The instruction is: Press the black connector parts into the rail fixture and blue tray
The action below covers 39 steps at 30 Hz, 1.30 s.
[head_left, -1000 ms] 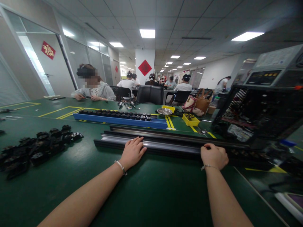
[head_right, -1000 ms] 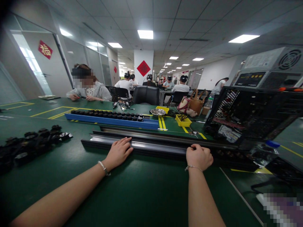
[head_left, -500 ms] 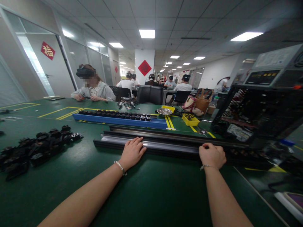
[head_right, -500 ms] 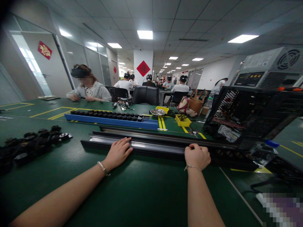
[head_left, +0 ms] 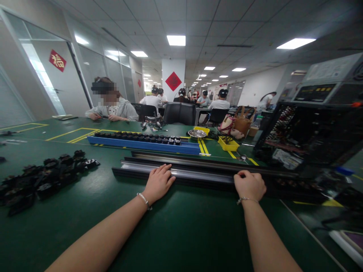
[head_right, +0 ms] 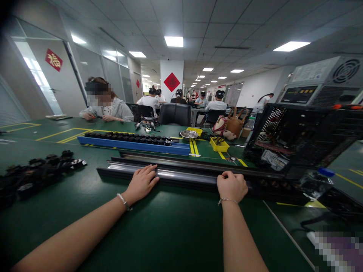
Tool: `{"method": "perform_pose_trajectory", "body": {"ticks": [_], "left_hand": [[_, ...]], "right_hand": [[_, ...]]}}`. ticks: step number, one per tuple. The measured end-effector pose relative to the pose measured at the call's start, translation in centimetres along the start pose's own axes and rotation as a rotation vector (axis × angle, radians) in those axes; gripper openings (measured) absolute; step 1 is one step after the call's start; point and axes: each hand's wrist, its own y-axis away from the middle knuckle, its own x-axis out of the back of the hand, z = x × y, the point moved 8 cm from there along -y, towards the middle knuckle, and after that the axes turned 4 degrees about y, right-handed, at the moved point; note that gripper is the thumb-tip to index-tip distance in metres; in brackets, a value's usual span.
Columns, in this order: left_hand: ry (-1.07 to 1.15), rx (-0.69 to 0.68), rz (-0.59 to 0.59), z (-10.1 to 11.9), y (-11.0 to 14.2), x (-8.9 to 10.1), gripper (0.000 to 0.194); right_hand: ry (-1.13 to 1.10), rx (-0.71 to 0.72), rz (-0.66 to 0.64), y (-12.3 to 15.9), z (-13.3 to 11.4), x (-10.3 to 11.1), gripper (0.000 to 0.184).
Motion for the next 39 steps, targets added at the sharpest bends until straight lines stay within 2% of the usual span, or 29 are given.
{"method": "perform_pose_trajectory", "body": {"ticks": [15,26,39], "left_hand": [[-0.021,-0.006,-0.006,0.0,0.0,0.0,0.032],[-0.052,-0.019,0.003,0.2,0.1,0.1,0.032],[-0.030,-0.019,0.013,0.1,0.1,0.0,0.031]], "right_hand": [[-0.005,0.031,-0.047,0.5,-1.1,0.0,0.020],[-0.029,0.120,-0.009,0.8,-1.9,-0.3,0.020],[-0.081,0.216,-0.067,1.4,-3.3,-0.2,0.019]]}}
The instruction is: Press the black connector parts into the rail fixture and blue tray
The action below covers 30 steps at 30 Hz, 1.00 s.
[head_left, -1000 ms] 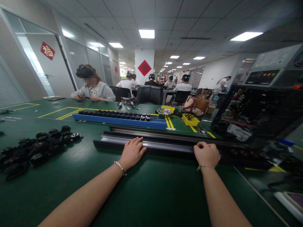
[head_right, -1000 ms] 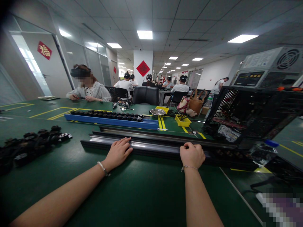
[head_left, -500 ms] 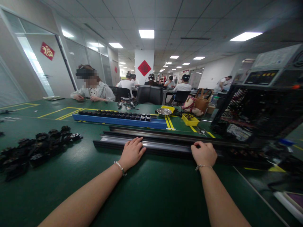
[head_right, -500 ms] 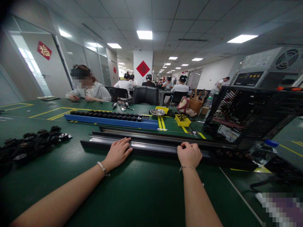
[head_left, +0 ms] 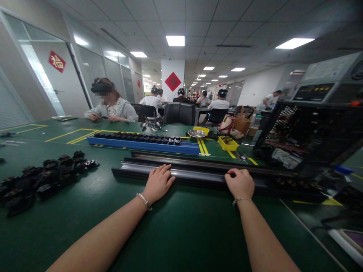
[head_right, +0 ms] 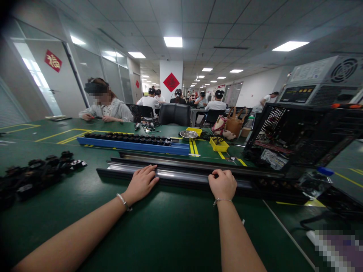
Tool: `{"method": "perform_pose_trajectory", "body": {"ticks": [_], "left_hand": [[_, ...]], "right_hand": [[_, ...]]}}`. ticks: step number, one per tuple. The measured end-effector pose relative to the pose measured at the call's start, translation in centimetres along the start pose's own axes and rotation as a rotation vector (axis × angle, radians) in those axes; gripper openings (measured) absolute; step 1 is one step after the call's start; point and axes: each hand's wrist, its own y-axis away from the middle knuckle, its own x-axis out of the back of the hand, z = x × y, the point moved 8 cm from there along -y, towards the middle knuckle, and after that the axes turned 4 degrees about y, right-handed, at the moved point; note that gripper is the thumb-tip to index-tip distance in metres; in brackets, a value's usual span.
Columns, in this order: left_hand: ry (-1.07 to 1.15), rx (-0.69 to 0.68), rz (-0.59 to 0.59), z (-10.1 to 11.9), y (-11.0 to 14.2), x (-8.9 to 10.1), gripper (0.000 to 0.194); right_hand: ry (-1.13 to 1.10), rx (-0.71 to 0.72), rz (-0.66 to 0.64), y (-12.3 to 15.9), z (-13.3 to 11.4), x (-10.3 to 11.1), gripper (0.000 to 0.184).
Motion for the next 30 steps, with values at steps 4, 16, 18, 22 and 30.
{"method": "perform_pose_trajectory", "body": {"ticks": [4,16,18,22,30], "left_hand": [[-0.009,-0.002,-0.003,-0.04,0.03,-0.06,0.032],[-0.015,-0.002,-0.003,0.10,-0.03,0.11,0.032],[-0.006,0.003,-0.002,0.05,-0.04,0.11,0.031],[0.006,0.008,0.002,-0.09,-0.03,0.12,0.031],[0.002,0.007,0.003,0.00,-0.03,0.12,0.032]], "right_hand": [[-0.009,-0.003,-0.012,0.03,-0.13,0.00,0.019],[0.014,-0.007,0.003,0.06,-0.08,-0.04,0.019],[0.013,-0.005,-0.002,0.07,-0.10,-0.07,0.020],[0.016,0.015,-0.017,0.03,-0.34,-0.26,0.020],[0.009,0.055,-0.002,0.16,-0.93,-0.22,0.020]]}}
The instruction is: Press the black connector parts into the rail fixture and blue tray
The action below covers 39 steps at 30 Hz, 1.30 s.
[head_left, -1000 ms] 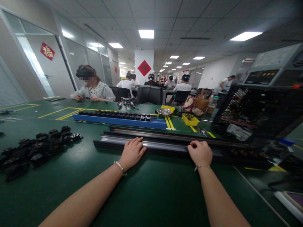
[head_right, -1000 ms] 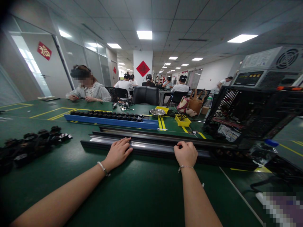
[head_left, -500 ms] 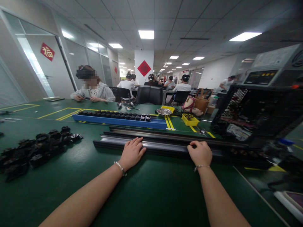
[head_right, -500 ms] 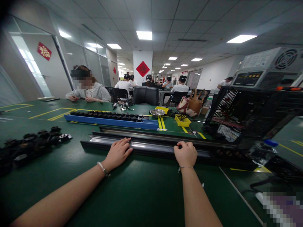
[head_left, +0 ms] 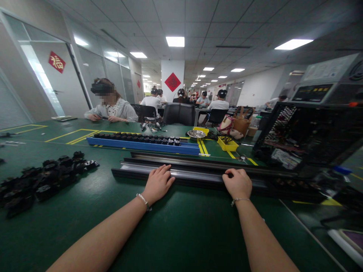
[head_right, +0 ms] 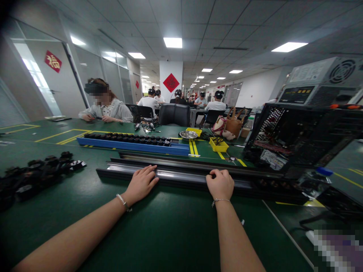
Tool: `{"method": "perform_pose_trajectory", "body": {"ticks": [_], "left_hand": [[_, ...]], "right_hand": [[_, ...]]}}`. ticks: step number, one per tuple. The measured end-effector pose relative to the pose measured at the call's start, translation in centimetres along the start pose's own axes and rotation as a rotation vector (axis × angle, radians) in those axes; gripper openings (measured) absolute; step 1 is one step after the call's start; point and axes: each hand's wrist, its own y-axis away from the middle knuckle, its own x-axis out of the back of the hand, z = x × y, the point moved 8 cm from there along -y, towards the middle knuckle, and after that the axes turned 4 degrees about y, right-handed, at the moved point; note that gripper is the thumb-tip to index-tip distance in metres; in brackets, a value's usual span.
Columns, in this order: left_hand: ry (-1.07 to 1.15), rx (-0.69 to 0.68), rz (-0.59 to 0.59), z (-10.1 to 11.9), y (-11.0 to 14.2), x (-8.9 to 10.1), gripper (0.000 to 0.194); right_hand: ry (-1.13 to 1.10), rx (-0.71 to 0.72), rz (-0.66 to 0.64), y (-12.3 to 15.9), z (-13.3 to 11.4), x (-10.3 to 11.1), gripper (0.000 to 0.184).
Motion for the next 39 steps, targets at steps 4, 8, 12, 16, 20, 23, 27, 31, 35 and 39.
{"method": "perform_pose_trajectory", "body": {"ticks": [4,8,12,16,20,23,27,31,35,39], "left_hand": [[0.007,0.000,0.003,0.0,0.0,0.0,0.031],[0.017,0.004,0.001,0.0,0.0,0.1,0.031],[0.002,0.000,-0.010,0.1,0.0,0.1,0.032],[0.009,0.004,-0.003,0.1,0.0,0.1,0.030],[0.004,-0.002,-0.002,0.0,0.0,0.1,0.031],[0.008,0.002,-0.004,0.0,0.0,0.1,0.032],[0.011,0.004,-0.007,0.0,0.0,0.1,0.032],[0.026,0.005,-0.003,0.0,0.0,0.1,0.031],[0.025,0.009,0.001,0.0,0.0,0.1,0.031],[0.015,0.006,-0.008,0.0,0.0,0.1,0.032]], "right_hand": [[-0.015,0.029,0.014,0.1,-0.5,0.1,0.019],[-0.006,0.039,0.016,0.2,-0.8,0.1,0.019],[-0.002,0.049,0.028,0.2,-0.9,0.0,0.020],[0.001,0.081,0.026,0.3,-1.3,-0.1,0.021],[-0.011,0.094,0.026,0.4,-1.5,-0.2,0.021],[-0.022,0.102,0.022,0.5,-1.8,-0.2,0.021],[-0.037,0.130,0.033,0.7,-2.2,-0.1,0.021],[-0.052,0.150,0.049,0.7,-2.4,-0.2,0.021],[-0.056,0.173,0.049,0.7,-2.6,-0.3,0.021],[-0.062,0.198,0.041,0.8,-3.0,-0.4,0.021]]}}
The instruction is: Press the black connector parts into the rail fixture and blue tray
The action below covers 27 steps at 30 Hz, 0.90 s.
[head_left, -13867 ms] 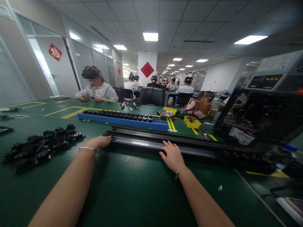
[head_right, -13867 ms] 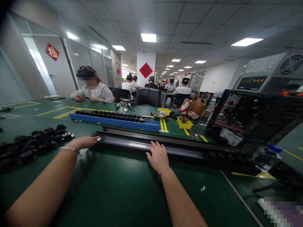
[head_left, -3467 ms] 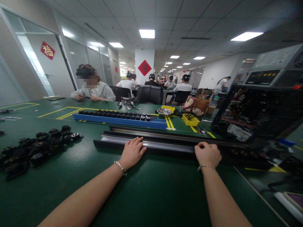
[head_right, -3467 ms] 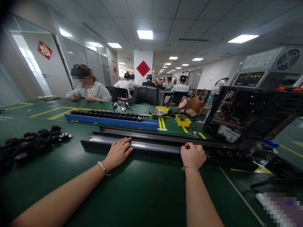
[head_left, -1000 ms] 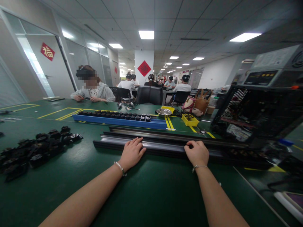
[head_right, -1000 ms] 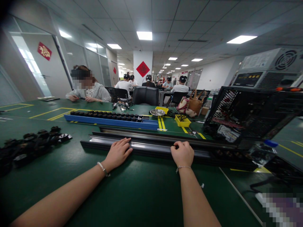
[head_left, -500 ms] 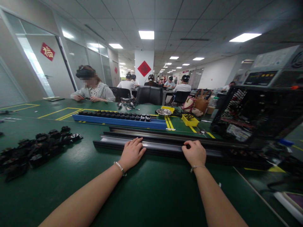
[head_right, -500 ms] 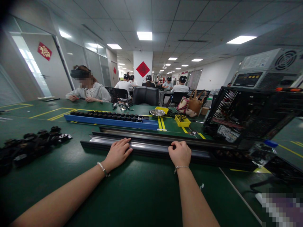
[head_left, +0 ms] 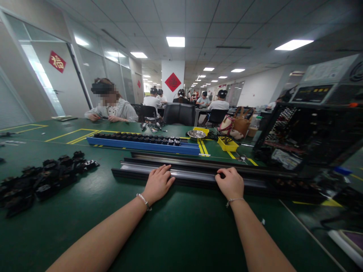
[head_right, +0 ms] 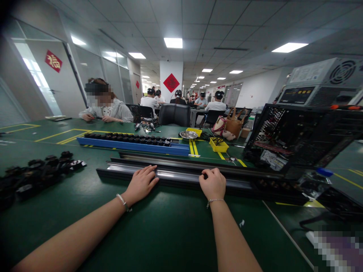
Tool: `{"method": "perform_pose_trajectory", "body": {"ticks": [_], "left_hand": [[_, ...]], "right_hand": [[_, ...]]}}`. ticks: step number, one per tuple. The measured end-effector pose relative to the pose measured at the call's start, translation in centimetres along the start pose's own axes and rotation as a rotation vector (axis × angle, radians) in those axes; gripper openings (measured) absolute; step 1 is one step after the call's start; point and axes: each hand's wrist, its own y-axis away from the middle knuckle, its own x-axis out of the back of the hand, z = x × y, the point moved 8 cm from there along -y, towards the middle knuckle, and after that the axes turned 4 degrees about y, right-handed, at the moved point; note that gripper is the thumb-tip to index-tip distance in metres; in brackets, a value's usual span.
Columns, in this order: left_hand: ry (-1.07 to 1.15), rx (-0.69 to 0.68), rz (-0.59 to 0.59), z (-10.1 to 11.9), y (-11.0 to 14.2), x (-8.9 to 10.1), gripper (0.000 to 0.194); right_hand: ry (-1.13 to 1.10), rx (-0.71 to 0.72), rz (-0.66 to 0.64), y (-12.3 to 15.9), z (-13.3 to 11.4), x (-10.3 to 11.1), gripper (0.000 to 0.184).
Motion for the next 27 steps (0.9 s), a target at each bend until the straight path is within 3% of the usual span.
{"method": "perform_pose_trajectory", "body": {"ticks": [27], "left_hand": [[-0.022,-0.003,-0.003,0.0,0.0,-0.1,0.032]], "right_hand": [[-0.017,0.074,-0.024,0.3,-1.7,-0.4,0.022]]}}
